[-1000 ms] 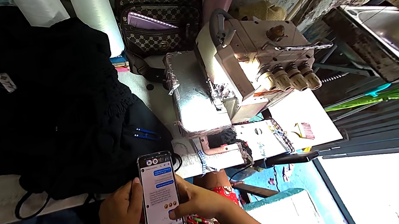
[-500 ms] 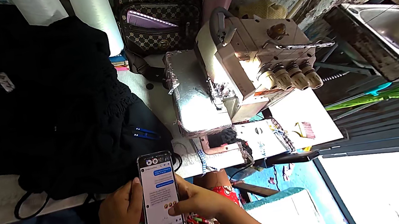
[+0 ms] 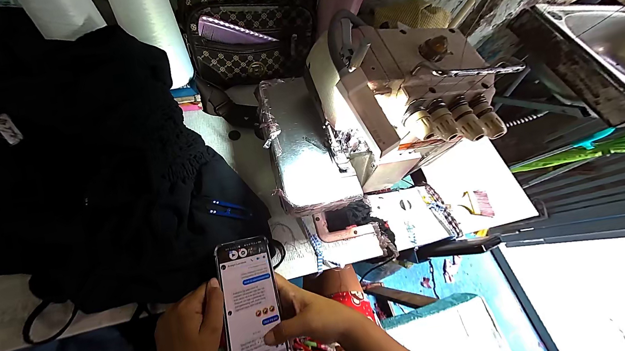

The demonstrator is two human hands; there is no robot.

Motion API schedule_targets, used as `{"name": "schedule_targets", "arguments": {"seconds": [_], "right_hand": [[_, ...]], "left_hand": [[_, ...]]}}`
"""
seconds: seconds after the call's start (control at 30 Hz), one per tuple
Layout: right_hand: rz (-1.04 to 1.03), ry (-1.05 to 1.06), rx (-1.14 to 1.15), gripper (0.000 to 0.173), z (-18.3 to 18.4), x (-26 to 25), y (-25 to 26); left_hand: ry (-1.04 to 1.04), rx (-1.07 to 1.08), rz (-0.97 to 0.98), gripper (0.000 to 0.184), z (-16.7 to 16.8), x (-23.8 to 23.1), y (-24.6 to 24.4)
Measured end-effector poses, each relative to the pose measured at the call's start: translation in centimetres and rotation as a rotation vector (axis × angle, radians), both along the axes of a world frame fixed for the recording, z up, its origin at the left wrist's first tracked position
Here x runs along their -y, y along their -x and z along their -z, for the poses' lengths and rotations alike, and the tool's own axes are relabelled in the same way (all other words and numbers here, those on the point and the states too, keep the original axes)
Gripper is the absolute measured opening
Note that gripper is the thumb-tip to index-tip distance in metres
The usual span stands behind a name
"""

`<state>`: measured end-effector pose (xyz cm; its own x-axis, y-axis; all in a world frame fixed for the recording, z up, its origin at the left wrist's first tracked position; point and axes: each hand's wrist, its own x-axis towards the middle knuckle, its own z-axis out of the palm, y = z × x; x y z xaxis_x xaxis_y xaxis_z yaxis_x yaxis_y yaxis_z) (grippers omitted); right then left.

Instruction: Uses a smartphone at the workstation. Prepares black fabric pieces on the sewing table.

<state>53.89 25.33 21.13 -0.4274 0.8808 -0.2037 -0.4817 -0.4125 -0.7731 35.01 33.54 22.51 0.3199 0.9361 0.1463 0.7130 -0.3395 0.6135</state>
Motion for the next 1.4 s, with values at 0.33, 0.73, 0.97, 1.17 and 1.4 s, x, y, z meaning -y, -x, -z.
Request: {"name": "schedule_targets", "arguments": {"seconds": [0.33,0.73,0.97,1.17,1.4], "right_hand": [[-0.004,-0.015,0.000,0.072,0.05,-0.03,0.03],[0.006,-0.015,0.007,0.070,-0.21,0.02,0.12],[0.004,-0.004,0.002,0.071,-0.33,-0.04,0.12],[0.003,-0.013,0.006,0.071,-0.17,0.00,0.10],[0.005,-0.015,0.009,0.070,-0.31,-0.07,0.08]], "left_hand": [[0.004,-0.008,-0.001,0.052,0.04,-0.03,0.05],[0.002,0.008,-0.006,0.052,0.15,0.02,0.03],[-0.001,0.006,-0.004,0.052,0.15,-0.05,0.04],[0.000,0.009,-0.004,0.052,0.19,-0.01,0.05],[-0.001,0.010,-0.006,0.052,0.15,-0.02,0.01]]}}
